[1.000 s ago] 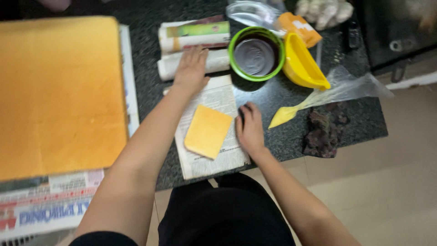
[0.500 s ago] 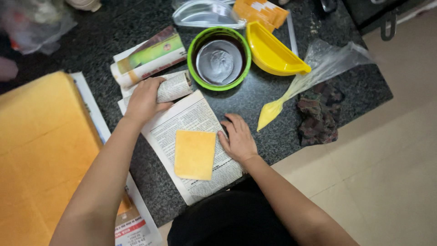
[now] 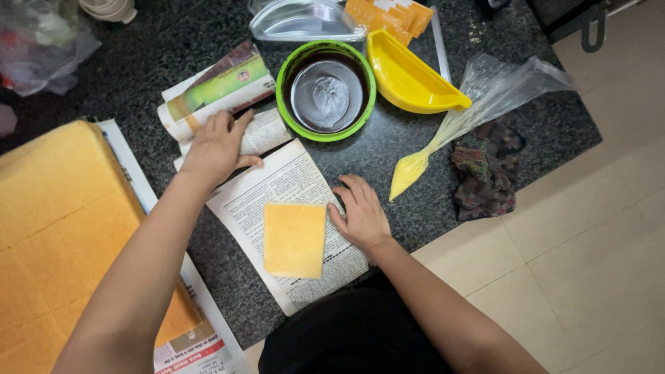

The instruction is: The person picks up a square piece of yellow cake, pipes a zigzag pattern of yellow frosting from a piping bag onto it, and rolls the cake piece tightly inside a sheet of printed paper.

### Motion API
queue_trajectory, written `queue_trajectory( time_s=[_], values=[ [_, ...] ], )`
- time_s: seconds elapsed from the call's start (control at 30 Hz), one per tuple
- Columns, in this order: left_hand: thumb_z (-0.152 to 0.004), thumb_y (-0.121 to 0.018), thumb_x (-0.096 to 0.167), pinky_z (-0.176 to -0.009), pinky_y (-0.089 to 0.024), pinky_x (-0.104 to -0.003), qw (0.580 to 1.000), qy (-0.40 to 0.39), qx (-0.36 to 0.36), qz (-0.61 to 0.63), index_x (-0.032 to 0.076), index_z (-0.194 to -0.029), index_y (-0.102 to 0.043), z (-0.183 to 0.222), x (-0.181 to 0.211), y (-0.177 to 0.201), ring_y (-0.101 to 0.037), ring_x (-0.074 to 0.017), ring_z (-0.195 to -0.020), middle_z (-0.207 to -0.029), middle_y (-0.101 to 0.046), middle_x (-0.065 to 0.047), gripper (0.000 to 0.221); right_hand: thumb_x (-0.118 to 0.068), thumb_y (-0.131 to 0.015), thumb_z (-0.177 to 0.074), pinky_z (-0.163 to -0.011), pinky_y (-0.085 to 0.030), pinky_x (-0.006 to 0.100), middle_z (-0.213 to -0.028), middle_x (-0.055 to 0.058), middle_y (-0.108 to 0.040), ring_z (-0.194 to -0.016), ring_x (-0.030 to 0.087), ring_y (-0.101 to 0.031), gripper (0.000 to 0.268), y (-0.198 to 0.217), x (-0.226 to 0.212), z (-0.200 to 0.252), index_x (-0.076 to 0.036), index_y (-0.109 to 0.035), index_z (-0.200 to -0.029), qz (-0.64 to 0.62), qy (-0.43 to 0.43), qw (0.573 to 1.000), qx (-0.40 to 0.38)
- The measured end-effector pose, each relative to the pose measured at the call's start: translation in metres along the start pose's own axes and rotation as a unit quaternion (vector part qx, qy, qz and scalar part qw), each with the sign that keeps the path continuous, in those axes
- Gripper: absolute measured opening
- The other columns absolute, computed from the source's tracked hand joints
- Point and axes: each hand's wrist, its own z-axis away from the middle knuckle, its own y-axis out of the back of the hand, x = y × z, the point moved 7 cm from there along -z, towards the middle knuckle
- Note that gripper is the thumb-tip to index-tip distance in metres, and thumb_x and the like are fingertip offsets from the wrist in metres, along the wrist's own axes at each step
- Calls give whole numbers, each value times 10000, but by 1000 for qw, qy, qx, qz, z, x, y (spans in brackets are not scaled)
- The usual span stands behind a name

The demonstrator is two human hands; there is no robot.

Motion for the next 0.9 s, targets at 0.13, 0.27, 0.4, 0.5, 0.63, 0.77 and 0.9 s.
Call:
queue_trajectory(
  time_s=[0.13,0.27,0.4,0.5,0.63,0.77,0.9],
  values=[
    [-808,-818,498,-1090,-472,-466,997,25,72,34,79,-1398,-540,16,-5,-2,-583,-340,-1223,-1258,-605,-133,775,-257,-671,-935,-1137,-384,495,-1367,184,-552,-1356,384,-485,350,0,-1,0,-35,-613,-1200,6,2,1000,6],
    [-832,-829,348,-1063,-437,-478,968,-37,235,-78,77,-1390,-564,38,18,-8,-563,-329,-1276,-1446,-591,-129,676,-250,-674,-939,-1131,-386,497,-1359,187,-548,-1347,386,-489,348,-1,-2,1,-35,-604,-1204,17,8,1000,6],
    [-838,-845,266,-1068,-416,-480,960,24,275,-54,77,-1404,-586,38,19,-19,-542,-317,-1292,-1453,-571,-114,650,-242,-676,-940,-1123,-398,497,-1354,179,-548,-1339,382,-497,341,-1,-3,2,-40,-604,-1206,8,18,999,25],
    [-848,-849,213,-1139,-402,-470,956,43,291,-14,80,-1424,-576,31,17,-17,-531,-311,-1340,-1465,-563,-100,652,-241,-680,-946,-1115,-396,501,-1357,184,-545,-1342,391,-491,335,-3,-1,4,-35,-600,-1197,14,21,1000,18],
    [-853,-837,217,-1191,-364,-478,958,39,284,22,65,-1448,-559,34,20,-7,-486,-335,-1392,-1497,-529,-118,674,-243,-679,-952,-1124,-391,506,-1356,191,-540,-1332,394,-490,341,-2,-3,2,-31,-600,-1207,19,31,999,24],
    [-954,-767,207,-1224,-297,-514,952,69,291,59,17,-1484,-519,58,39,1,-403,-370,-1455,-1586,-441,-171,615,-242,-681,-949,-1118,-385,509,-1365,196,-538,-1330,402,-484,342,0,-6,4,-22,-607,-1200,10,28,999,20],
    [-1030,-668,175,-1241,-245,-543,933,147,296,141,5,-1511,-472,113,68,-11,-367,-413,-1472,-1614,-375,-217,546,-217,-682,-944,-1127,-376,498,-1387,200,-533,-1345,405,-470,312,4,-7,6,-25,-622,-1182,-16,30,999,8]
  ],
)
